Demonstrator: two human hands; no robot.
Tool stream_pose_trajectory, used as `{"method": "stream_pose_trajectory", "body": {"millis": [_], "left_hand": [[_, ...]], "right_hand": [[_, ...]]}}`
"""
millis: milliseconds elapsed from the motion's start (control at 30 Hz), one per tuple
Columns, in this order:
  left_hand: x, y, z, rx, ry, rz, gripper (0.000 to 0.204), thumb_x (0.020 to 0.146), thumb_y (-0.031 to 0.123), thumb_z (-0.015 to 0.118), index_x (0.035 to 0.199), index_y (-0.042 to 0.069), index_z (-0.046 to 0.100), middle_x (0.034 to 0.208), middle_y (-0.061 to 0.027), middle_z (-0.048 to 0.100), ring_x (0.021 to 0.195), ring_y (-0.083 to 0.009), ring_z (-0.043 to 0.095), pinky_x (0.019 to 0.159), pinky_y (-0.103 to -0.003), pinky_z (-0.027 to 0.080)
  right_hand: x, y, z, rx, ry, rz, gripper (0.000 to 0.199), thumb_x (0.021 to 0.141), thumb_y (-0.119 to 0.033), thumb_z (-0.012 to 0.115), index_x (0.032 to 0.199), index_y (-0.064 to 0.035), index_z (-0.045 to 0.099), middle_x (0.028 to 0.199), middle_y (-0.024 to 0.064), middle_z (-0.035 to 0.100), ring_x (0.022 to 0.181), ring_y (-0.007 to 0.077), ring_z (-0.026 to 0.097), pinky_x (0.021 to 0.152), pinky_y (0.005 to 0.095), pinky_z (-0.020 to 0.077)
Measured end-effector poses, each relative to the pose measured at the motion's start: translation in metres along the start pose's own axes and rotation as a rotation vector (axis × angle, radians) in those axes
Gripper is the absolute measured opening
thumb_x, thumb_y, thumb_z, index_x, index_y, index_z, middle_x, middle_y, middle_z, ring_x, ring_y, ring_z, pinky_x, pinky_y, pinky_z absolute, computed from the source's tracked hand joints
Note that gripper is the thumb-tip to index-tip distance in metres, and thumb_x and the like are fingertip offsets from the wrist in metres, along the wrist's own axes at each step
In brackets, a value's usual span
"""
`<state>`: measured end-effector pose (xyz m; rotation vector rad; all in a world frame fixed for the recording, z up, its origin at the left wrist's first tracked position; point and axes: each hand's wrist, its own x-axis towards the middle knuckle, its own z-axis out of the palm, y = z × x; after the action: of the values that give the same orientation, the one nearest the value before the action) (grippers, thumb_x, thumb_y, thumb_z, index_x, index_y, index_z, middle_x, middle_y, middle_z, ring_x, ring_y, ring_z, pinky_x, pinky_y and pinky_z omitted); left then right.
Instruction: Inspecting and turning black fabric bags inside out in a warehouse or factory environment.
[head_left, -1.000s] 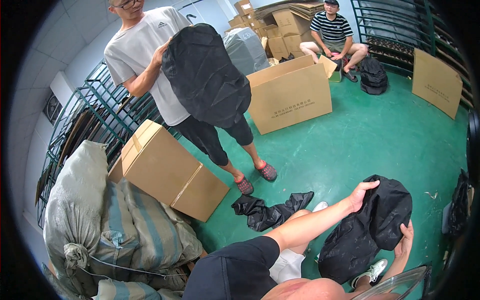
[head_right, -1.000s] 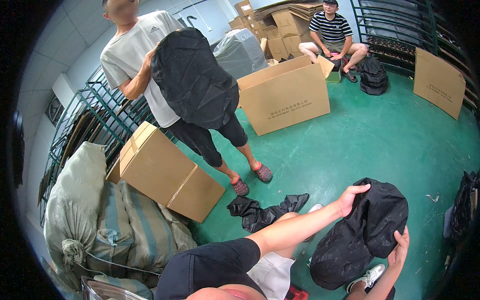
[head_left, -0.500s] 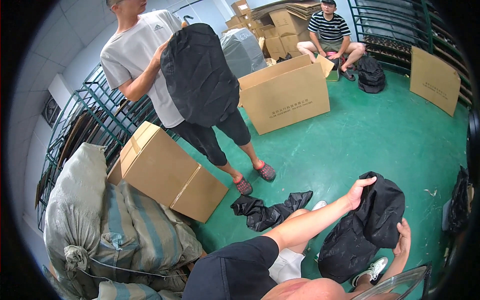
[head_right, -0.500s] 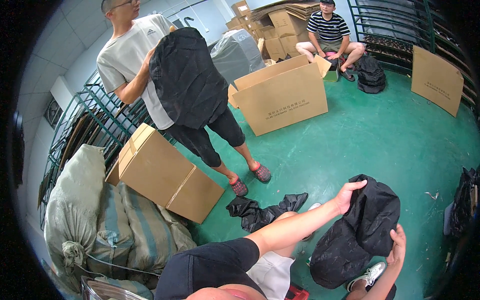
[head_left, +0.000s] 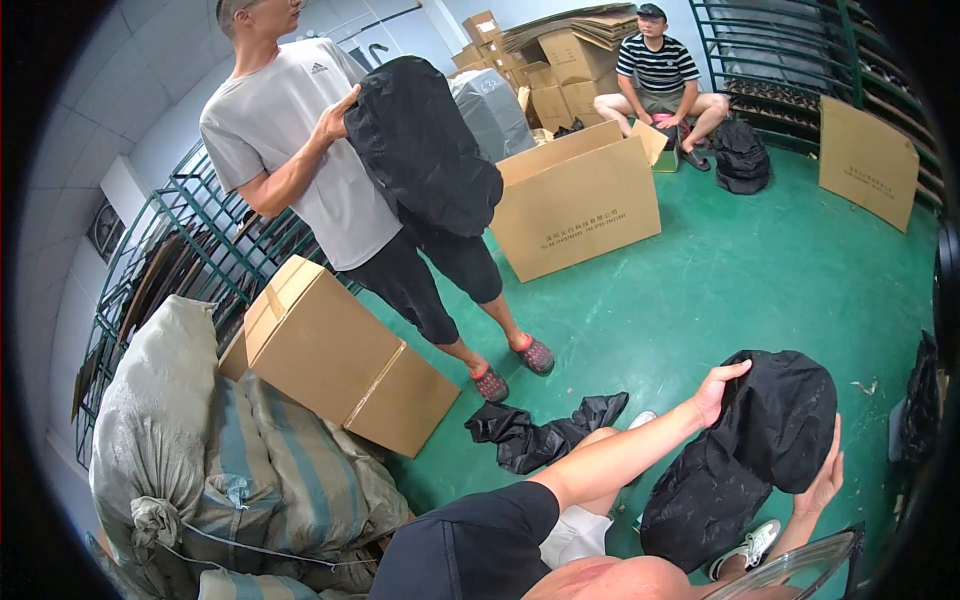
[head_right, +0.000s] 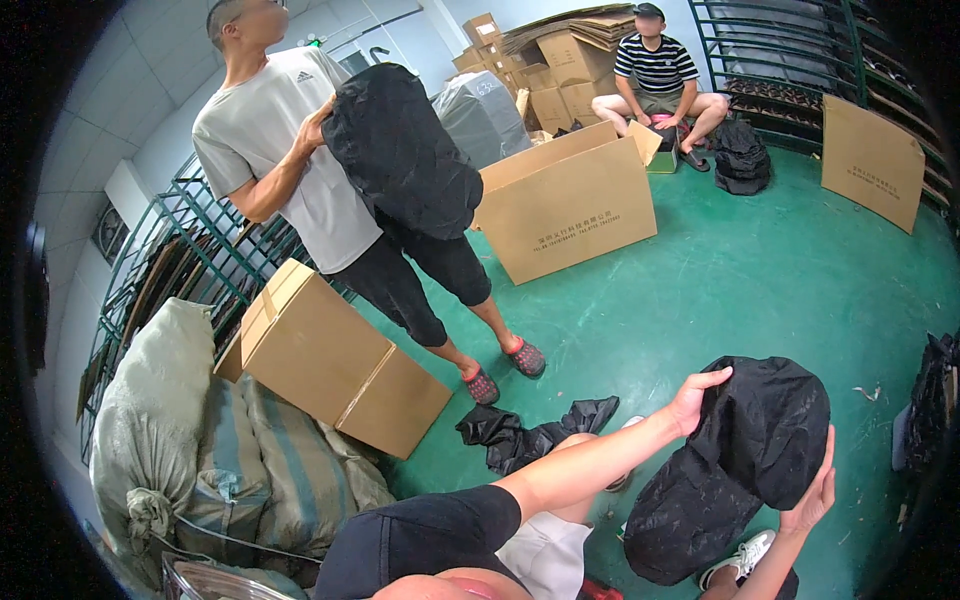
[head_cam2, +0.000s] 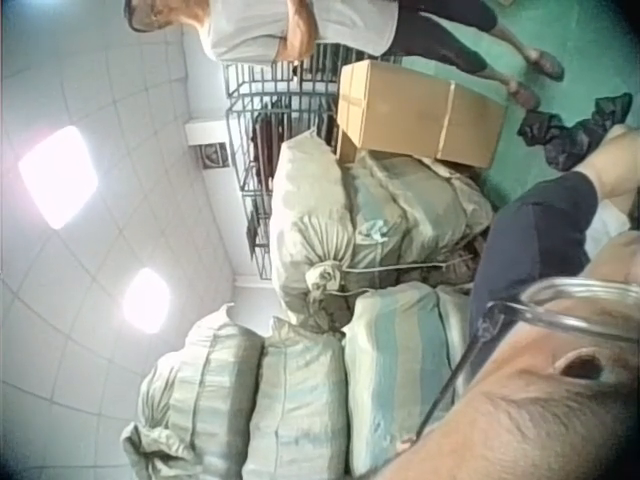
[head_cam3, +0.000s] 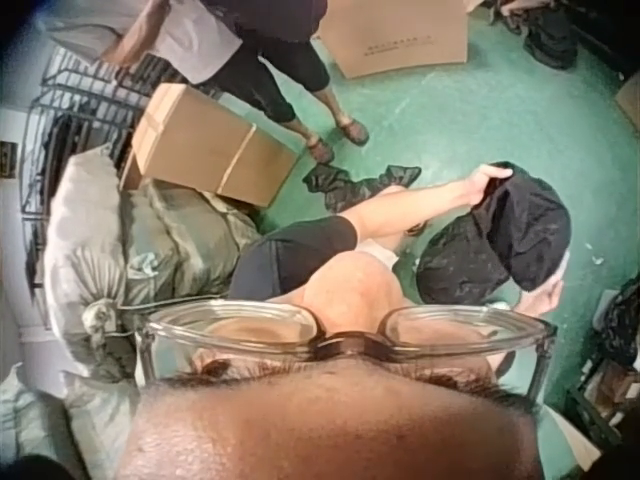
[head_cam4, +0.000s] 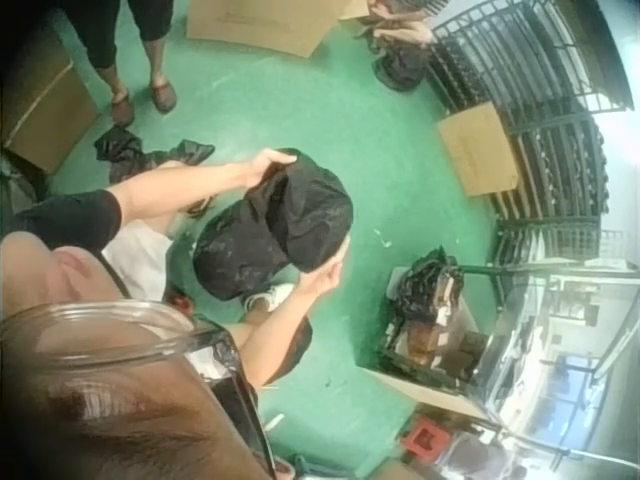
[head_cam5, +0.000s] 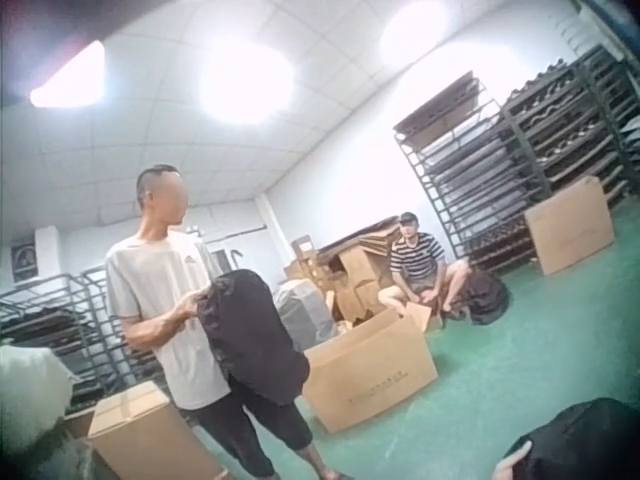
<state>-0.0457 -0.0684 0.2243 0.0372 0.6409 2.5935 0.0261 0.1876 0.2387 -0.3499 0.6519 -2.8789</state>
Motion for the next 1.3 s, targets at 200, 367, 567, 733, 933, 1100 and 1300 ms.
{"method": "stream_pose_trajectory", "body": {"millis": [200,367,567,733,933,1100,1300], "left_hand": [[-0.001,0.000,-0.006,0.027,0.018,-0.004,0.038,0.089,0.029,0.062,0.115,0.002,0.062,0.113,-0.0113,0.066,0.103,-0.0252,0.062,0.097,-0.040,0.045],[-0.022,-0.002,0.029,0.032,-0.036,-0.034,0.036,0.085,0.025,0.065,0.112,0.003,0.064,0.110,-0.0109,0.067,0.101,-0.0242,0.063,0.096,-0.038,0.047],[-0.006,-0.003,0.003,0.081,0.180,-0.088,0.037,0.073,0.013,0.063,0.107,-0.002,0.066,0.109,-0.0143,0.068,0.102,-0.0298,0.061,0.102,-0.043,0.042],[-0.014,0.017,-0.002,0.151,0.126,0.104,0.044,0.082,0.018,0.065,0.121,-0.002,0.058,0.121,-0.0143,0.063,0.113,-0.0297,0.058,0.103,-0.042,0.041],[0.000,-0.004,-0.009,0.063,0.029,0.008,0.041,0.092,0.022,0.058,0.124,-0.003,0.056,0.124,-0.0156,0.061,0.115,-0.0304,0.058,0.103,-0.042,0.042],[0.002,-0.003,-0.008,-0.055,0.094,0.076,0.040,0.098,0.028,0.051,0.121,-0.003,0.058,0.123,-0.0175,0.062,0.113,-0.0322,0.059,0.101,-0.046,0.044],[0.007,0.001,-0.015,-0.233,0.049,0.025,0.046,0.099,0.034,0.046,0.124,-0.003,0.056,0.127,-0.0189,0.059,0.118,-0.0353,0.056,0.105,-0.050,0.040]], "right_hand": [[0.005,0.012,-0.046,-0.077,0.085,0.480,0.054,0.098,-0.039,0.045,0.140,-0.0045,0.043,0.136,0.0135,0.053,0.122,0.0301,0.053,0.107,0.0434,0.0385],[-0.010,0.005,-0.058,-0.045,0.074,0.116,0.051,0.097,-0.029,0.045,0.141,-0.0023,0.042,0.138,0.0154,0.050,0.125,0.0307,0.050,0.109,0.0442,0.0354],[-0.023,-0.004,-0.106,-0.043,0.044,-0.071,0.049,0.095,-0.023,0.044,0.136,0.0040,0.046,0.139,0.0194,0.049,0.125,0.0330,0.050,0.109,0.0454,0.0359],[0.005,0.015,-0.054,-0.164,0.189,0.285,0.075,0.078,-0.018,0.066,0.142,0.0057,0.035,0.134,0.0211,0.051,0.117,0.0319,0.056,0.103,0.0416,0.0417],[-0.011,-0.007,-0.056,0.170,0.088,-0.008,0.083,0.085,-0.041,0.065,0.146,0.0017,0.029,0.144,0.0228,0.040,0.128,0.0357,0.046,0.110,0.0444,0.0360],[-0.004,-0.003,-0.046,0.238,0.278,0.272,0.095,0.086,-0.066,0.052,0.144,0.0051,0.029,0.142,0.0241,0.042,0.129,0.0370,0.045,0.109,0.0472,0.0354],[-0.007,-0.008,-0.019,0.211,0.127,-0.026,0.082,0.088,-0.059,0.055,0.138,0.0044,0.038,0.140,0.0205,0.047,0.129,0.0337,0.046,0.108,0.0503,0.0339]]}}
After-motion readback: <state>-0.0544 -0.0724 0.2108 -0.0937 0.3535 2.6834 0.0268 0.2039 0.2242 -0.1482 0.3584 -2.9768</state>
